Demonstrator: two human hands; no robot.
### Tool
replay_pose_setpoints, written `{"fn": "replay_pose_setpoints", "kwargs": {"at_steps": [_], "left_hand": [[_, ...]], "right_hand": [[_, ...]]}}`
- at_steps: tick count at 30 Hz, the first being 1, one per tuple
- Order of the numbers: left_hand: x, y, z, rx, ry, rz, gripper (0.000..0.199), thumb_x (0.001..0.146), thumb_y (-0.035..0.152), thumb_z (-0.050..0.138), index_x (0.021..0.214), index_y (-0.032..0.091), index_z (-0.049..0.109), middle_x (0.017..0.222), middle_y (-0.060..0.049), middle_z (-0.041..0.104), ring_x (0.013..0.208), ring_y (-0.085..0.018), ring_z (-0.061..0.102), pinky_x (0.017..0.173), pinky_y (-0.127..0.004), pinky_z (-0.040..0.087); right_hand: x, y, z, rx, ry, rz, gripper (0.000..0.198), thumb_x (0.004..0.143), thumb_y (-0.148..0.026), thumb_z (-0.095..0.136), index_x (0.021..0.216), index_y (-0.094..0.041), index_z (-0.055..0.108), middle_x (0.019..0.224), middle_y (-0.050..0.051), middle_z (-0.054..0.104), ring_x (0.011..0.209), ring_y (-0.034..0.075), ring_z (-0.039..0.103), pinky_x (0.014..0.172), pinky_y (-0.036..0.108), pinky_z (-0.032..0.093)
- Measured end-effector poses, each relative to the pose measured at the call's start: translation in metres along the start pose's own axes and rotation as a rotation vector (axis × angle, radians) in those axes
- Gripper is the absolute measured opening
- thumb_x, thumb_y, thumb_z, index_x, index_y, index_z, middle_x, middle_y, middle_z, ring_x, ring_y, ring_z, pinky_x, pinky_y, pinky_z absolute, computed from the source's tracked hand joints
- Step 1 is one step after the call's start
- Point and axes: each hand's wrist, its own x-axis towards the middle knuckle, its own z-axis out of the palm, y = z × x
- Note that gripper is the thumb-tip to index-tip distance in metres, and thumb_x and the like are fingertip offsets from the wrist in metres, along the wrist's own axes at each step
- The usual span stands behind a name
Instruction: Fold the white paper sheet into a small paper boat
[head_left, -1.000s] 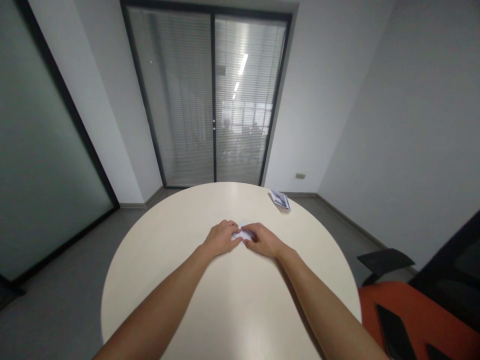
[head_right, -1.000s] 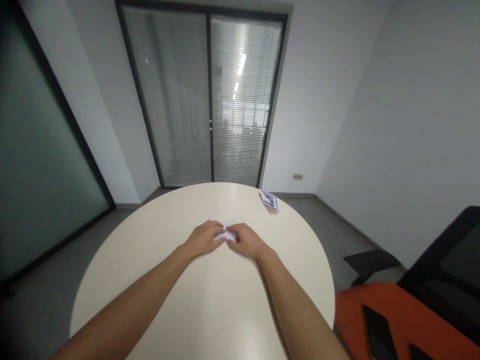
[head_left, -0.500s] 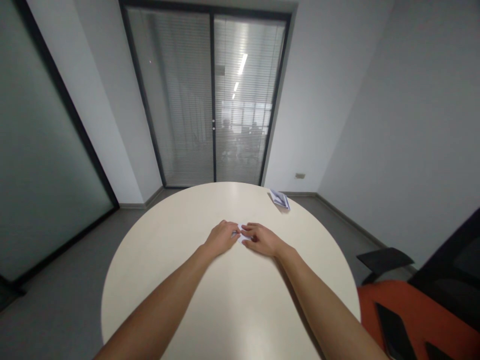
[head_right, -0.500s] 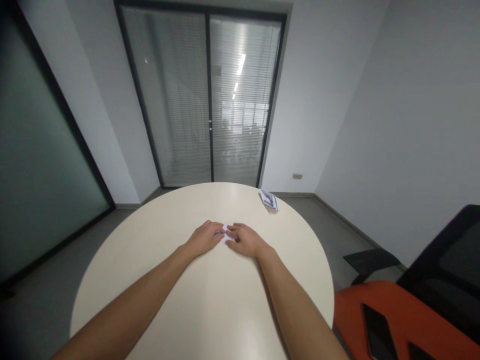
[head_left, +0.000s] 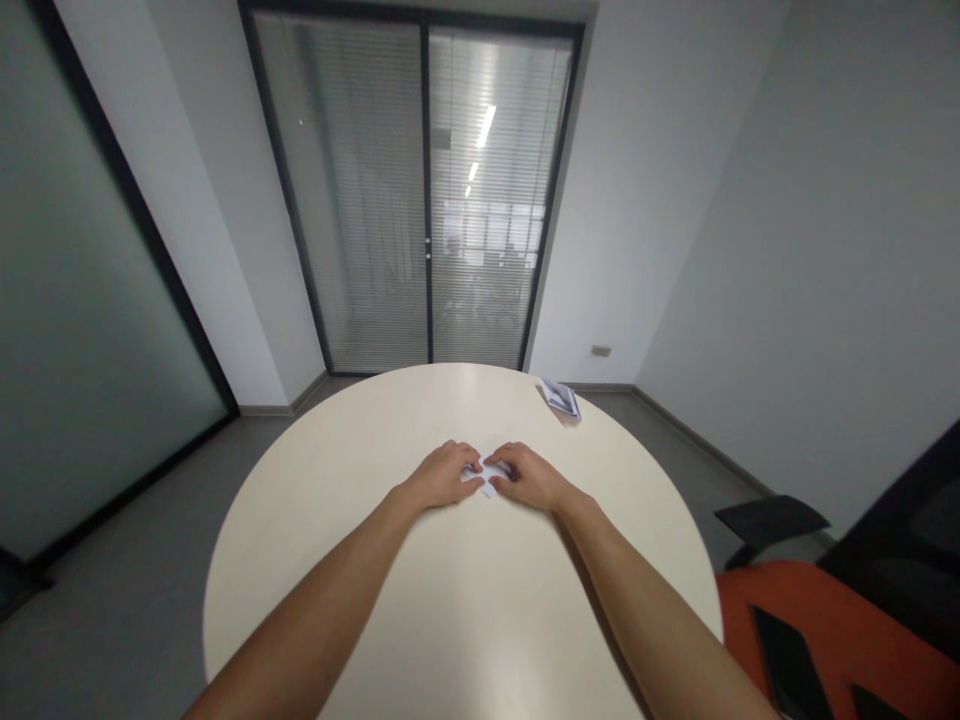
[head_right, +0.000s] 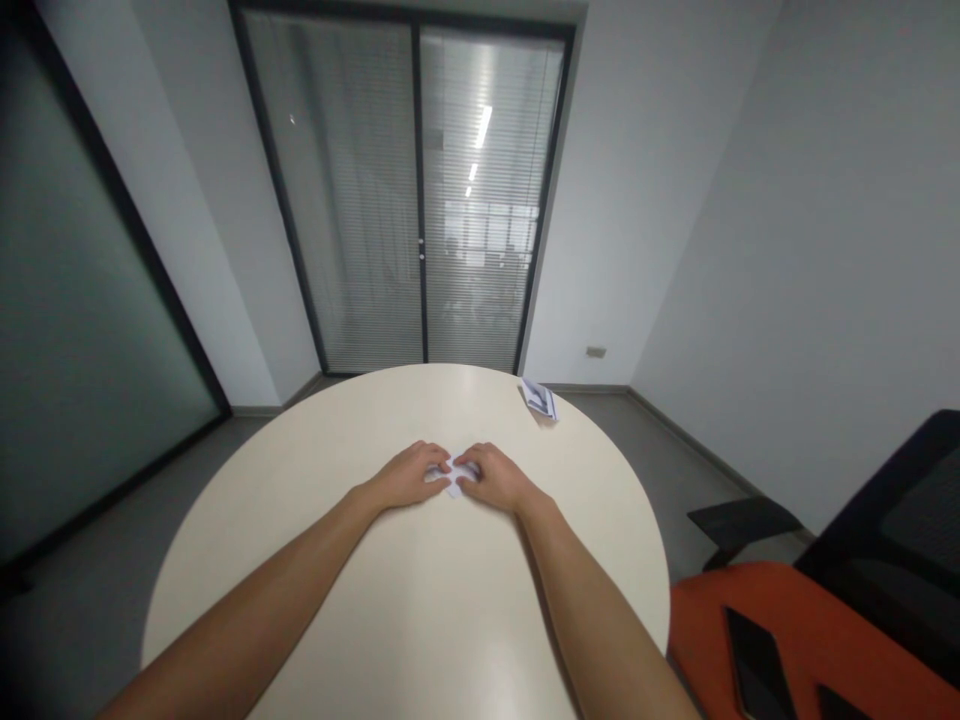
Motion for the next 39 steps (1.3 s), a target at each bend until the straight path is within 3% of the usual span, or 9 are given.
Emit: {"fn": "replay_pose_setpoints", "kwargs": {"at_steps": [6,10,14,19,22,25,30,39], "left_hand": [[-0.003,0.006,0.0,-0.038,-0.038,-0.008,0.042,0.085,0.041,0.07,0.122,0.022,0.066,0.115,-0.008,0.072,0.115,-0.025,0.06,0.1,-0.036,0.048],[-0.002,0.006,0.001,-0.006,-0.063,-0.012,0.044,0.087,0.043,0.067,0.126,0.023,0.066,0.129,-0.009,0.068,0.126,-0.028,0.056,0.107,-0.041,0.044],[-0.002,0.002,-0.001,0.002,-0.087,0.0,0.037,0.09,0.043,0.065,0.122,0.026,0.07,0.132,-0.006,0.069,0.13,-0.028,0.054,0.11,-0.041,0.042],[0.0,0.0,-0.001,0.028,-0.055,-0.05,0.036,0.091,0.037,0.064,0.123,0.023,0.071,0.129,-0.008,0.07,0.12,-0.026,0.061,0.106,-0.038,0.046],[0.0,-0.001,0.002,0.066,-0.016,-0.072,0.035,0.091,0.033,0.064,0.123,0.021,0.071,0.125,-0.009,0.072,0.115,-0.027,0.064,0.102,-0.039,0.047],[0.001,-0.003,0.006,0.053,0.018,-0.077,0.035,0.091,0.03,0.065,0.123,0.019,0.071,0.124,-0.008,0.073,0.114,-0.027,0.064,0.102,-0.039,0.047],[0.003,-0.008,0.011,0.01,0.041,-0.098,0.026,0.09,0.026,0.066,0.114,0.019,0.074,0.119,-0.007,0.074,0.109,-0.025,0.065,0.099,-0.035,0.048],[0.007,-0.003,0.009,-0.034,0.073,-0.297,0.014,0.087,0.02,0.065,0.096,0.02,0.077,0.103,-0.006,0.077,0.095,-0.023,0.07,0.088,-0.031,0.051]], "right_hand": [[-0.005,0.01,0.005,-0.017,-0.067,-0.041,0.049,0.091,-0.033,0.062,0.138,-0.021,0.062,0.145,0.012,0.058,0.137,0.029,0.051,0.121,0.052,0.03],[-0.006,0.011,0.002,0.011,-0.116,-0.039,0.053,0.09,-0.037,0.065,0.14,-0.021,0.06,0.149,0.013,0.054,0.142,0.029,0.046,0.125,0.052,0.023],[-0.007,0.012,-0.009,0.073,-0.186,-0.008,0.047,0.09,-0.043,0.067,0.133,-0.025,0.066,0.142,0.01,0.061,0.141,0.029,0.047,0.125,0.052,0.021],[-0.006,0.014,-0.017,0.129,-0.19,0.07,0.034,0.087,-0.046,0.071,0.111,-0.023,0.078,0.129,0.011,0.07,0.132,0.032,0.056,0.122,0.053,0.024],[-0.005,0.016,-0.014,0.063,-0.139,0.051,0.031,0.088,-0.046,0.069,0.105,-0.022,0.079,0.127,0.012,0.071,0.124,0.031,0.061,0.117,0.051,0.034],[-0.006,0.019,-0.007,-0.031,-0.094,0.06,0.034,0.09,-0.047,0.067,0.109,-0.02,0.077,0.131,0.014,0.068,0.127,0.032,0.058,0.111,0.049,0.042],[-0.008,0.023,-0.003,-0.048,-0.076,0.068,0.039,0.091,-0.047,0.066,0.117,-0.02,0.075,0.134,0.015,0.065,0.129,0.033,0.055,0.11,0.048,0.042],[-0.006,0.012,-0.003,0.046,-0.069,0.156,0.033,0.087,-0.04,0.067,0.11,-0.018,0.076,0.133,0.015,0.065,0.124,0.03,0.059,0.106,0.042,0.045]]}}
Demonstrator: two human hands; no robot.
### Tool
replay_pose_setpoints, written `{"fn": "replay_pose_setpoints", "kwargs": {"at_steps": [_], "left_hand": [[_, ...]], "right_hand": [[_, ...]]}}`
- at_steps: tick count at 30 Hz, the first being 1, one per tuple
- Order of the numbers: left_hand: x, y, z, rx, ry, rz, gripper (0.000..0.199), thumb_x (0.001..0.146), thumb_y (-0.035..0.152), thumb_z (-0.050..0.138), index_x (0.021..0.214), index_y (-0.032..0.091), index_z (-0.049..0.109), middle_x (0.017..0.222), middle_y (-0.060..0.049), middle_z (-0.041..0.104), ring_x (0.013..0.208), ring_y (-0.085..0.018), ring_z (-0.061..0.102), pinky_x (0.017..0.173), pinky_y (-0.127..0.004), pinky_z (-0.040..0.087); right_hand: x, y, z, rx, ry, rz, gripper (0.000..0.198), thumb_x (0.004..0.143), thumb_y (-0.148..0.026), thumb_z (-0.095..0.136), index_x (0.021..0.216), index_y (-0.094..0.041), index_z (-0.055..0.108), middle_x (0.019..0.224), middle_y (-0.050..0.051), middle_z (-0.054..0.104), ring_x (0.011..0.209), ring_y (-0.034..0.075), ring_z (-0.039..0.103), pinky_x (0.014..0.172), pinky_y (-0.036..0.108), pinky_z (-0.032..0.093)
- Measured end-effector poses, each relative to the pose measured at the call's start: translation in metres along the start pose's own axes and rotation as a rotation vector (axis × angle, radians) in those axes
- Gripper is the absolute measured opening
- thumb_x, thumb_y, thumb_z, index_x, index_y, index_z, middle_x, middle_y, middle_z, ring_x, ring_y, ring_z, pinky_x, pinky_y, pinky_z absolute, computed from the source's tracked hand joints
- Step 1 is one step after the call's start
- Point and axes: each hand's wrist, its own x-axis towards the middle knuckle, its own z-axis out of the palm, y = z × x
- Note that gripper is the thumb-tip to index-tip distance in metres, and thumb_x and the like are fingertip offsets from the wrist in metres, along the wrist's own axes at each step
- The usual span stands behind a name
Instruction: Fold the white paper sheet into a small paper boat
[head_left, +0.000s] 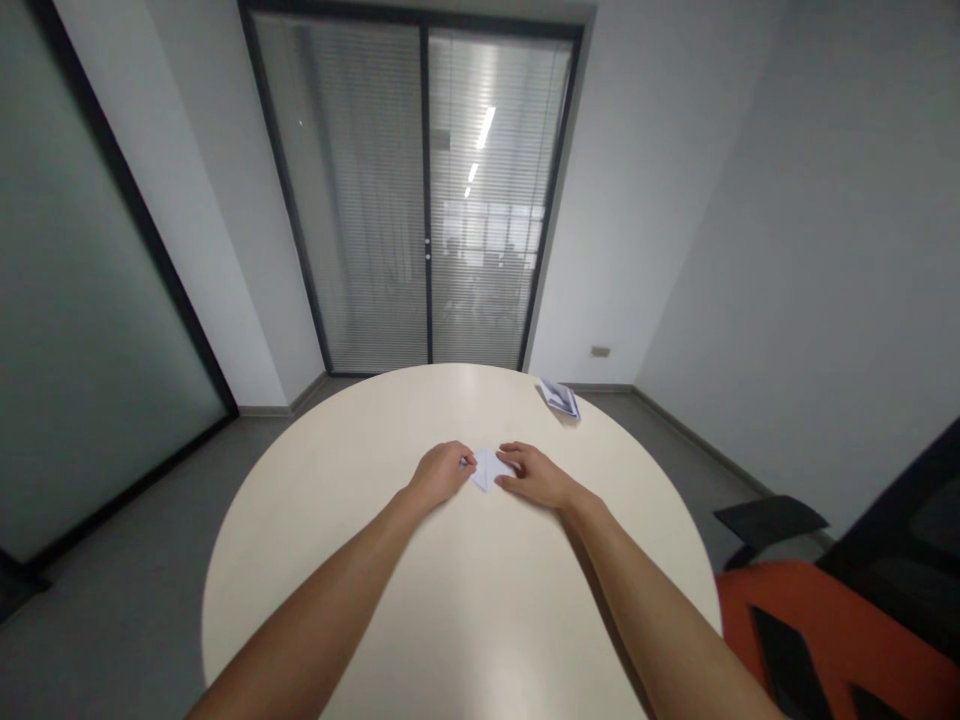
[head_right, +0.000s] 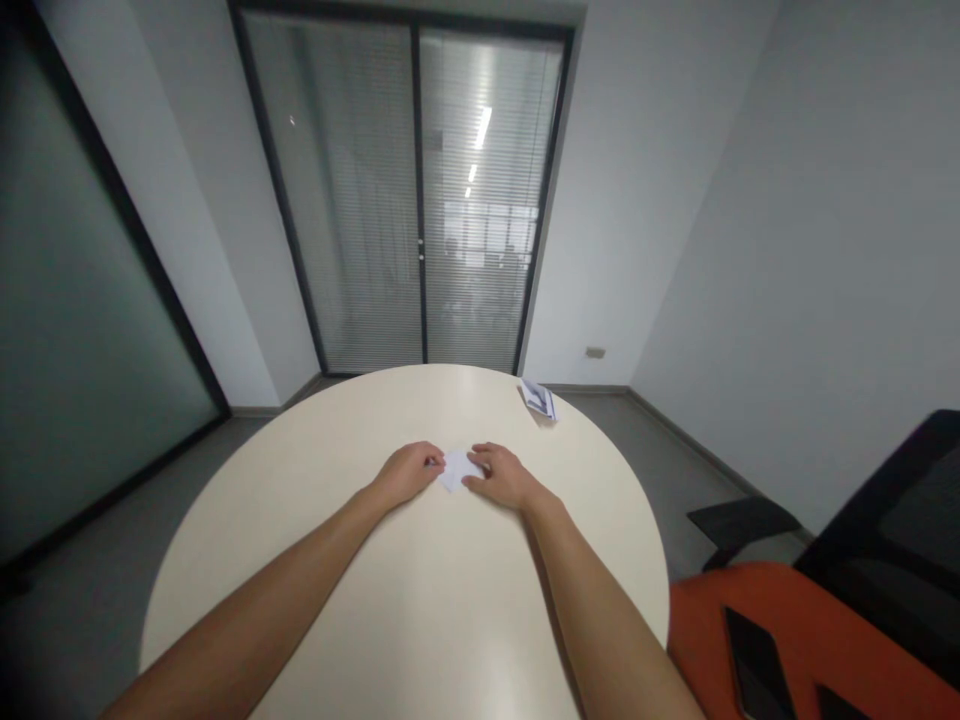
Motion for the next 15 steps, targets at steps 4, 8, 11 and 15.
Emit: {"fn": "replay_pose_setpoints", "kwargs": {"at_steps": [4,8,11,15], "left_hand": [[0.0,0.0,0.0,-0.016,-0.001,0.003,0.018,0.085,0.018,0.067,0.101,0.021,0.076,0.104,-0.006,0.076,0.096,-0.023,0.07,0.089,-0.032,0.051],[0.001,-0.003,0.004,-0.036,0.012,0.003,0.027,0.084,0.016,0.068,0.111,0.019,0.072,0.113,-0.009,0.075,0.101,-0.024,0.069,0.092,-0.034,0.051],[0.002,-0.005,0.007,-0.062,0.038,-0.015,0.04,0.083,0.017,0.071,0.122,0.02,0.066,0.116,-0.01,0.073,0.104,-0.024,0.068,0.092,-0.034,0.051],[0.002,-0.004,0.007,-0.105,0.068,-0.052,0.047,0.081,0.016,0.072,0.127,0.021,0.062,0.11,-0.008,0.074,0.098,-0.023,0.07,0.088,-0.033,0.052]], "right_hand": [[0.003,-0.001,0.004,0.103,0.054,0.038,0.032,0.08,-0.032,0.073,0.109,-0.018,0.075,0.12,0.012,0.07,0.103,0.026,0.066,0.091,0.037,0.051],[0.004,0.003,0.01,0.227,0.073,0.104,0.034,0.075,-0.026,0.074,0.107,-0.018,0.074,0.097,0.006,0.074,0.082,0.02,0.064,0.077,0.033,0.052],[0.005,0.008,0.015,0.334,0.085,0.147,0.042,0.073,-0.024,0.074,0.114,-0.017,0.07,0.098,0.006,0.073,0.081,0.019,0.063,0.076,0.033,0.052],[0.006,0.01,0.02,0.488,0.116,0.107,0.05,0.073,-0.02,0.072,0.122,-0.019,0.064,0.109,0.007,0.072,0.089,0.02,0.066,0.081,0.034,0.053]]}}
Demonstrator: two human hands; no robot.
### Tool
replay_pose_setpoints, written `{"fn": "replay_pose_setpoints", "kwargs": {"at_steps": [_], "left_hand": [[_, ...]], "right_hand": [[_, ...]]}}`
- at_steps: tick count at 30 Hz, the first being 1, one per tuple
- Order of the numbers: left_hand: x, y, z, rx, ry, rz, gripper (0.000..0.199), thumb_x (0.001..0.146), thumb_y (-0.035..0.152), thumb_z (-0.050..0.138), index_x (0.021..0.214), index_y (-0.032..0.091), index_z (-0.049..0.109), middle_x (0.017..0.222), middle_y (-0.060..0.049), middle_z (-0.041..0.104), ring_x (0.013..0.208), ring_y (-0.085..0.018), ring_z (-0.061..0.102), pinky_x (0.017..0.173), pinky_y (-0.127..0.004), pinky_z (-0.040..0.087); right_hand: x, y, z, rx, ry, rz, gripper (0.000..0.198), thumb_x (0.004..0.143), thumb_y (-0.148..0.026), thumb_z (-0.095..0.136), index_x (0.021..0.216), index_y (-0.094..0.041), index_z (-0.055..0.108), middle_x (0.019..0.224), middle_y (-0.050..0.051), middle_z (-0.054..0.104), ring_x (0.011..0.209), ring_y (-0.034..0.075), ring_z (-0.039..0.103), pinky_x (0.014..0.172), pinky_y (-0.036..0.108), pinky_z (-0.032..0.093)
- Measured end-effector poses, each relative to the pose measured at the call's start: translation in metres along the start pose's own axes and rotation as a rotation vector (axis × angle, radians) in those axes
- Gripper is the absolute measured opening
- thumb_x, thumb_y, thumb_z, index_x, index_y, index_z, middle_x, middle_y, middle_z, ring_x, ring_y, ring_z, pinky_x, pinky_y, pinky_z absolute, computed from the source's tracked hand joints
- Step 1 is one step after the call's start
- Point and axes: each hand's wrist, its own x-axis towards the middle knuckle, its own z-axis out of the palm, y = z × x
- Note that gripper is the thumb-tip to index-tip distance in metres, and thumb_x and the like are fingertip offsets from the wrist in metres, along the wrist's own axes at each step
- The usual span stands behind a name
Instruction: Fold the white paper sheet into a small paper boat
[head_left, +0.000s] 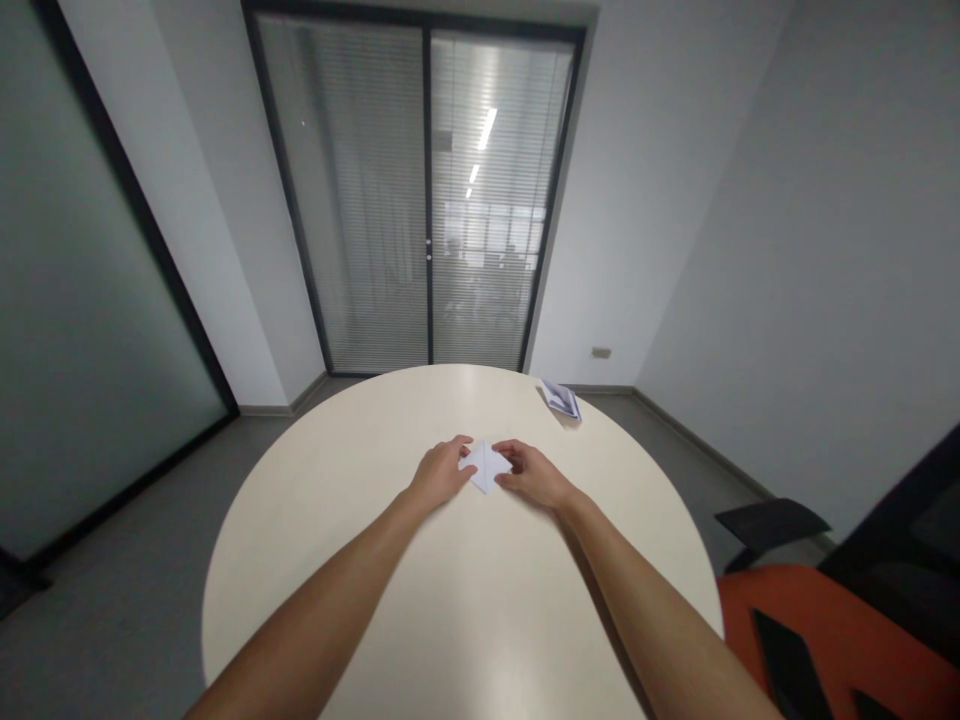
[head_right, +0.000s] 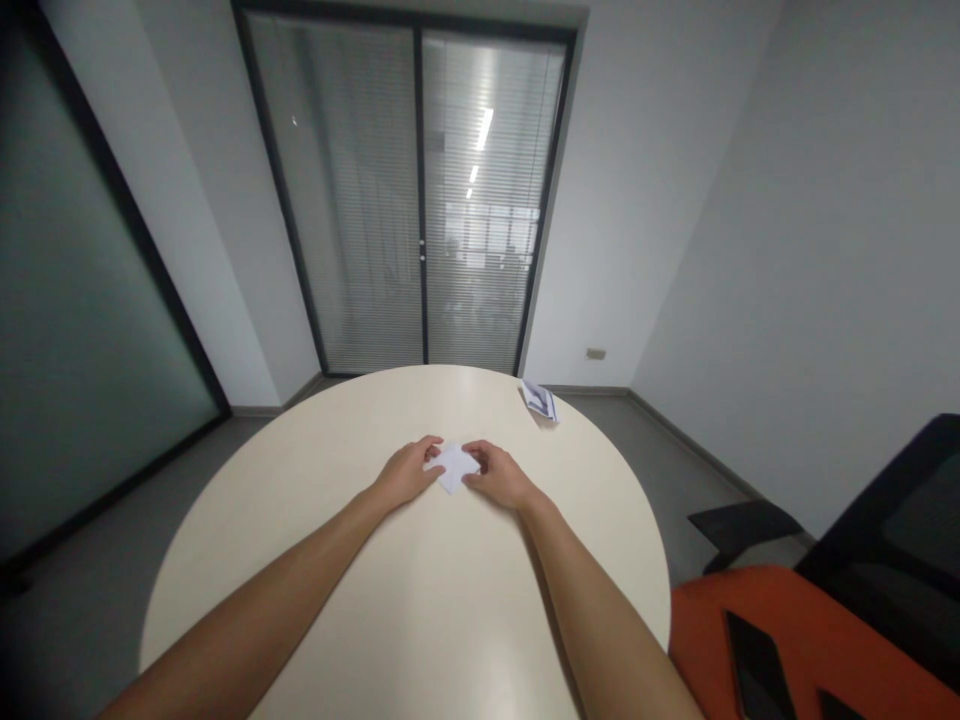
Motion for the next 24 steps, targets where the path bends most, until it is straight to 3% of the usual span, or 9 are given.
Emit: {"fn": "replay_pose_setpoints", "kwargs": {"at_steps": [4,7,13,24], "left_hand": [[0.0,0.007,-0.005,-0.02,0.057,0.022,0.038,0.081,0.016,0.07,0.119,0.02,0.066,0.109,-0.007,0.073,0.094,-0.022,0.068,0.084,-0.032,0.051],[0.0,0.013,-0.009,-0.036,0.137,0.056,0.032,0.083,0.018,0.069,0.115,0.02,0.067,0.109,-0.006,0.072,0.089,-0.02,0.067,0.082,-0.032,0.051],[0.001,0.018,-0.014,-0.034,0.187,0.146,0.015,0.092,0.024,0.062,0.105,0.022,0.07,0.096,-0.003,0.073,0.084,-0.019,0.065,0.079,-0.03,0.049],[-0.001,0.023,-0.016,-0.022,0.227,0.24,0.017,0.097,0.025,0.059,0.103,0.023,0.074,0.102,-0.003,0.076,0.093,-0.02,0.067,0.086,-0.031,0.049]], "right_hand": [[0.001,-0.009,0.001,0.001,0.05,-0.071,0.055,0.076,-0.017,0.068,0.13,-0.022,0.061,0.114,0.007,0.07,0.098,0.02,0.065,0.088,0.035,0.051],[0.002,-0.019,0.0,-0.07,0.129,-0.124,0.046,0.082,-0.021,0.065,0.127,-0.025,0.064,0.12,0.006,0.069,0.1,0.02,0.064,0.091,0.035,0.05],[0.0,-0.033,-0.003,-0.162,0.207,-0.178,0.031,0.089,-0.03,0.062,0.12,-0.025,0.063,0.107,0.005,0.072,0.092,0.02,0.065,0.081,0.033,0.052],[-0.001,-0.038,-0.005,-0.196,0.229,-0.174,0.022,0.091,-0.039,0.062,0.102,-0.022,0.071,0.099,0.006,0.075,0.088,0.021,0.067,0.081,0.033,0.052]]}}
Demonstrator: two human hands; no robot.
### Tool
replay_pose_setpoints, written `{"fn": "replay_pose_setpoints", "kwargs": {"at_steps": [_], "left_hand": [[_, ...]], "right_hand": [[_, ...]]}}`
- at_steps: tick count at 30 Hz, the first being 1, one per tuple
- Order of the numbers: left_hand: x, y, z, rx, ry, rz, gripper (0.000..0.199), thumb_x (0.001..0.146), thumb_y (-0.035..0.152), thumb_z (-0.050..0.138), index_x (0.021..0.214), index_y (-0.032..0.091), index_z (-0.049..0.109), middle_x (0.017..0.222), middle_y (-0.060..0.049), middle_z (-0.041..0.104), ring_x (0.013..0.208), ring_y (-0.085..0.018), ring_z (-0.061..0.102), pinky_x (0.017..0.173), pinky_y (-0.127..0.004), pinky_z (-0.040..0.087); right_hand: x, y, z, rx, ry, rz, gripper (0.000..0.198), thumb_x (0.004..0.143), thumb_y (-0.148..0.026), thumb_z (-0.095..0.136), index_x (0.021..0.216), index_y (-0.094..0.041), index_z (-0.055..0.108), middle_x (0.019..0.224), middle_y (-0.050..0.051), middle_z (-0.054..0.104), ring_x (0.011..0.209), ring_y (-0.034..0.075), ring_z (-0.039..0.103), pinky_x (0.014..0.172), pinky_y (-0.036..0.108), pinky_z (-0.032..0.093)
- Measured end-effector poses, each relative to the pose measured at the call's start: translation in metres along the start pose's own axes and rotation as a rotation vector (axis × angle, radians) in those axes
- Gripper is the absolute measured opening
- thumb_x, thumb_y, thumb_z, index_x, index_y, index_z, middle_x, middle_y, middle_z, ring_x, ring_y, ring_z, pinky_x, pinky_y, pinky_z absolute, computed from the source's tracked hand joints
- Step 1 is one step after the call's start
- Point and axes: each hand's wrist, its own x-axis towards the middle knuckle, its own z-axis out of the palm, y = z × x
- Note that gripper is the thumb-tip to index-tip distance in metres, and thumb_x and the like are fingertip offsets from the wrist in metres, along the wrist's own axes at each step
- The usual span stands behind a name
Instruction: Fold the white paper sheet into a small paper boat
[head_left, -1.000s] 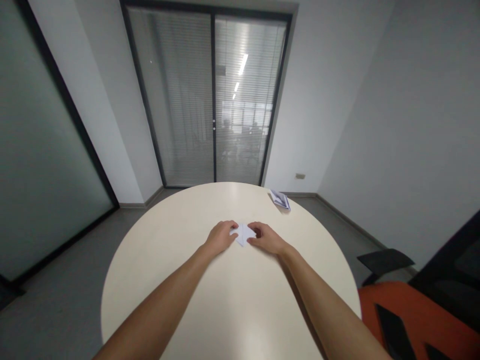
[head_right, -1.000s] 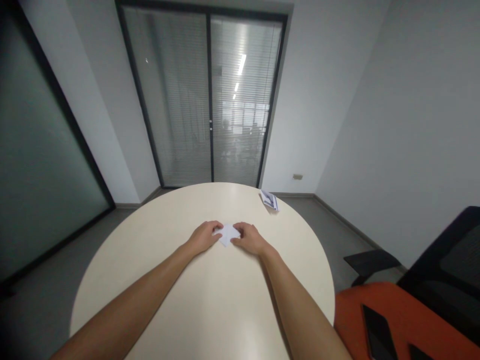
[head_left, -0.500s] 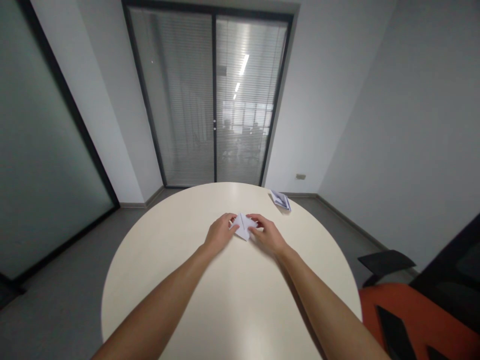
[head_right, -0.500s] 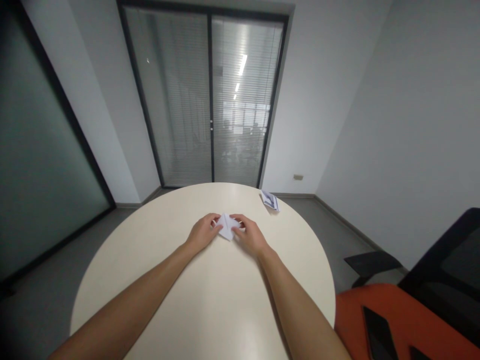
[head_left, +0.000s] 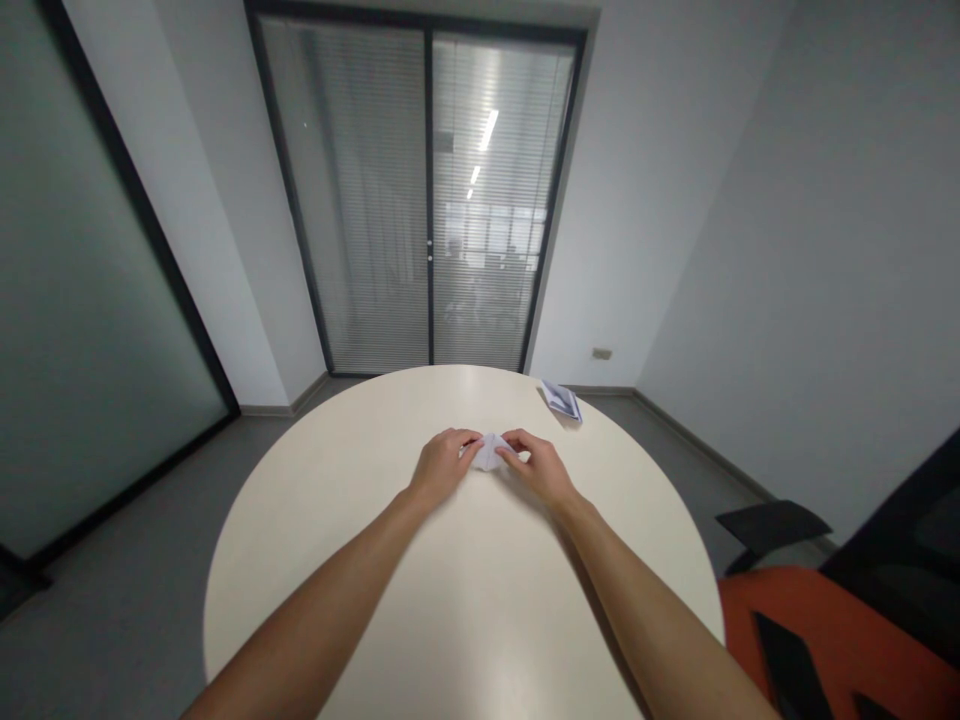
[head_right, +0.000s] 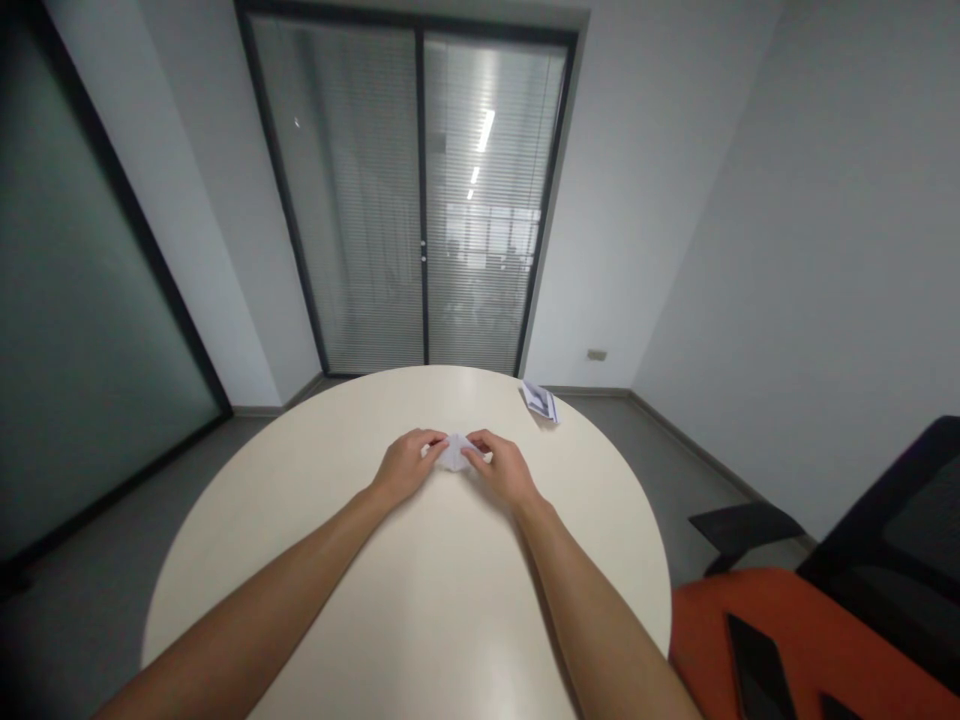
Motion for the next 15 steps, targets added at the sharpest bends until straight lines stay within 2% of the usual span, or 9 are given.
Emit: {"fn": "replay_pose_setpoints", "kwargs": {"at_steps": [3,6,12,15], "left_hand": [[0.0,0.001,-0.001,-0.008,-0.008,0.006,0.018,0.097,0.026,0.058,0.104,0.023,0.075,0.103,-0.003,0.076,0.095,-0.02,0.067,0.088,-0.032,0.049],[0.0,0.003,-0.002,-0.016,-0.018,0.003,0.021,0.098,0.028,0.056,0.105,0.023,0.075,0.104,-0.004,0.076,0.097,-0.02,0.067,0.091,-0.032,0.049],[0.0,0.004,-0.003,-0.043,-0.04,-0.018,0.024,0.099,0.031,0.053,0.104,0.023,0.075,0.106,-0.004,0.076,0.1,-0.021,0.067,0.093,-0.032,0.049],[0.001,0.002,-0.002,-0.075,-0.023,-0.032,0.023,0.098,0.03,0.053,0.101,0.023,0.075,0.105,-0.004,0.076,0.097,-0.021,0.068,0.091,-0.032,0.05]], "right_hand": [[-0.001,-0.005,0.0,0.001,-0.002,0.004,0.025,0.093,-0.042,0.06,0.106,-0.023,0.071,0.104,0.006,0.075,0.094,0.022,0.068,0.079,0.033,0.053],[0.0,-0.01,-0.001,-0.009,-0.011,0.0,0.03,0.095,-0.046,0.056,0.108,-0.024,0.071,0.105,0.006,0.075,0.091,0.023,0.067,0.074,0.032,0.053],[0.002,-0.009,-0.002,-0.099,0.046,-0.047,0.033,0.096,-0.05,0.055,0.101,-0.025,0.076,0.098,0.008,0.076,0.09,0.025,0.067,0.077,0.036,0.051],[0.003,-0.004,-0.002,-0.068,0.071,-0.035,0.032,0.095,-0.049,0.057,0.099,-0.024,0.076,0.097,0.008,0.077,0.087,0.024,0.067,0.071,0.034,0.049]]}}
